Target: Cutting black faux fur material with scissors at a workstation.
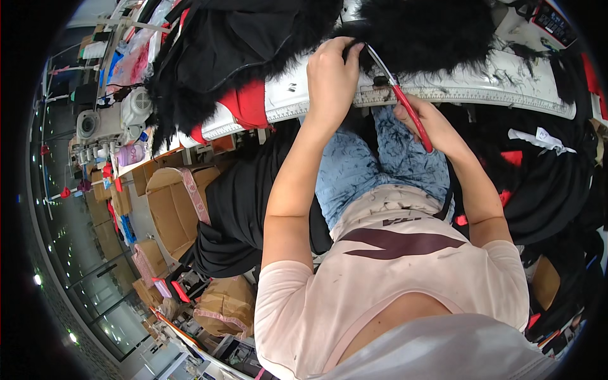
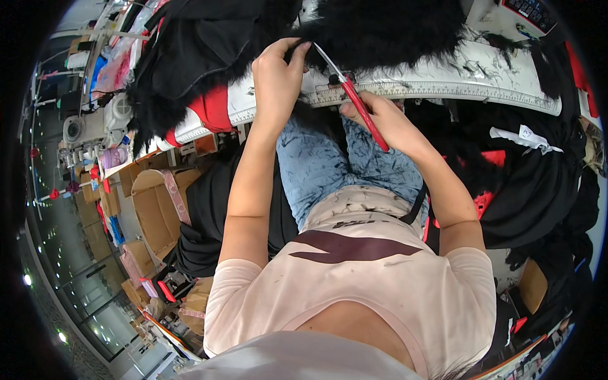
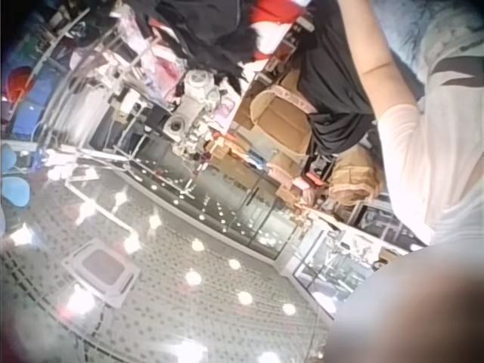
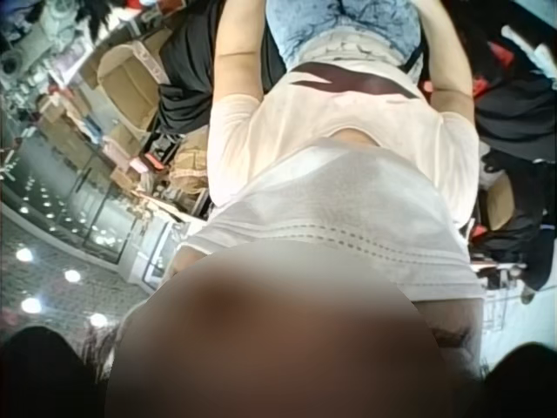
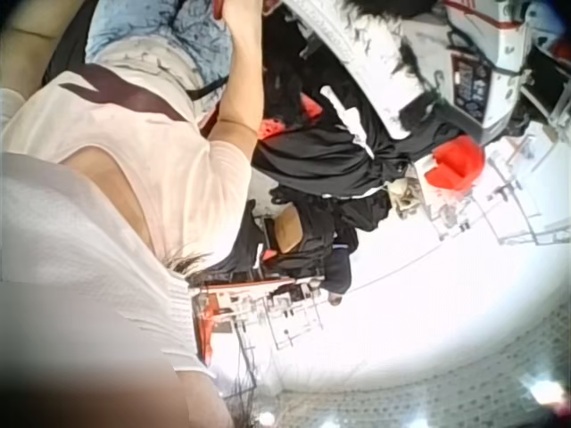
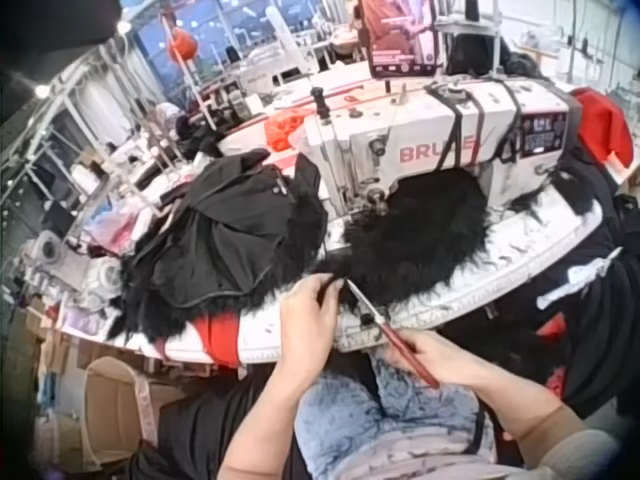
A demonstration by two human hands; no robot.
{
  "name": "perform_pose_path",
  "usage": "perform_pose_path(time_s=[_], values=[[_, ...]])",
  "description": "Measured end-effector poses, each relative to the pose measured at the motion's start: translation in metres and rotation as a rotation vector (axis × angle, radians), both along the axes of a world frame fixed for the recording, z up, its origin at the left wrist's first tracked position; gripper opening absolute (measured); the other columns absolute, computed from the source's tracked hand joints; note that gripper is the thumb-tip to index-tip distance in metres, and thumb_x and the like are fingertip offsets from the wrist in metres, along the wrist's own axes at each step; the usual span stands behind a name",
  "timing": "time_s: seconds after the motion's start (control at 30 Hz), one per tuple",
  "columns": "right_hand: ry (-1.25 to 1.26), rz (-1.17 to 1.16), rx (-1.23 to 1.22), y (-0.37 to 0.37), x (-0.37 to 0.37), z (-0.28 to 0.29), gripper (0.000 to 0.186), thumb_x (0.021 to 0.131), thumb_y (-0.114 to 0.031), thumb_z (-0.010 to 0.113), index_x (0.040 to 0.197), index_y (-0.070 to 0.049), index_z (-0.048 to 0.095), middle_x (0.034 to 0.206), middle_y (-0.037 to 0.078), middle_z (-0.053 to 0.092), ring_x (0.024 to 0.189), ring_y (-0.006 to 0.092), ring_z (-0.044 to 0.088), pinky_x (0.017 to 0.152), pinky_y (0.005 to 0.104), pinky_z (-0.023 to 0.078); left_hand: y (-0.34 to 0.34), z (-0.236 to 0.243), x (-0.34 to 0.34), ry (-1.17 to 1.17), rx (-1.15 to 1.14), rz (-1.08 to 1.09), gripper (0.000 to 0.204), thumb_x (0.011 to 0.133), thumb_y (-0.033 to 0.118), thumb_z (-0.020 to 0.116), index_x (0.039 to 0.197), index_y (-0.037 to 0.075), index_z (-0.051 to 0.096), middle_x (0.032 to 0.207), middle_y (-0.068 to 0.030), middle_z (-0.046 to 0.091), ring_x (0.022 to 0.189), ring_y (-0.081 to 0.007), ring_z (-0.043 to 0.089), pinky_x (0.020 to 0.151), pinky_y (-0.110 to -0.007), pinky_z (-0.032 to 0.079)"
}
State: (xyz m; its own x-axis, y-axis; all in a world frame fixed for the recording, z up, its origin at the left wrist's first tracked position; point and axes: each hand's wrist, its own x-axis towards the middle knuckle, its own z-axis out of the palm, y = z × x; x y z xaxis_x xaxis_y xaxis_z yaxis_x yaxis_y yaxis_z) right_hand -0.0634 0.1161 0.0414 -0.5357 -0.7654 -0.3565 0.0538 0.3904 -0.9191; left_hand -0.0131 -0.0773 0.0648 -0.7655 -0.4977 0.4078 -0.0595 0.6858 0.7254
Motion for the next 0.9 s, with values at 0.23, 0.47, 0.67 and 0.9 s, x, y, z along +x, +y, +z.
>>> perform_pose_path(time_s=[0.23,0.47,0.67,0.9], values=[[0.068,0.004,0.124,0.002,0.002,0.007,0.047,0.089,-0.041,0.064,0.102,0.004,0.061,0.081,0.011,0.062,0.077,0.016,0.057,0.075,0.0293,0.045,-0.01,-0.01,-0.002,0.035,-0.115,0.058,0.021,0.086,0.014,0.066,0.092,-0.007,0.066,0.074,-0.0174,0.066,0.057,-0.0216,0.066,0.055,-0.03,0.048],[0.023,0.002,0.063,0.003,0.001,0.012,0.049,0.089,-0.044,0.064,0.099,0.004,0.063,0.079,0.01,0.06,0.075,0.015,0.055,0.073,0.0291,0.045,-0.005,-0.007,-0.001,0.041,-0.132,0.056,0.022,0.086,0.014,0.066,0.093,-0.006,0.067,0.079,-0.0182,0.067,0.058,-0.0228,0.067,0.055,-0.031,0.048],[-0.007,0.012,0.047,0.002,0.0,0.01,0.054,0.09,-0.047,0.061,0.103,0.005,0.062,0.082,0.009,0.061,0.077,0.0144,0.054,0.074,0.0288,0.044,-0.004,-0.009,-0.002,0.049,-0.122,0.053,0.021,0.086,0.014,0.066,0.093,-0.005,0.067,0.079,-0.0175,0.067,0.058,-0.0224,0.067,0.055,-0.03,0.049],[-0.056,0.075,0.066,0.003,-0.003,0.006,0.056,0.09,-0.051,0.058,0.105,0.003,0.062,0.079,0.006,0.059,0.066,0.0118,0.052,0.063,0.026,0.044,-0.004,-0.01,0.0,0.049,-0.118,0.059,0.02,0.086,0.014,0.067,0.093,-0.005,0.067,0.078,-0.0168,0.066,0.058,-0.0209,0.066,0.055,-0.03,0.048]])
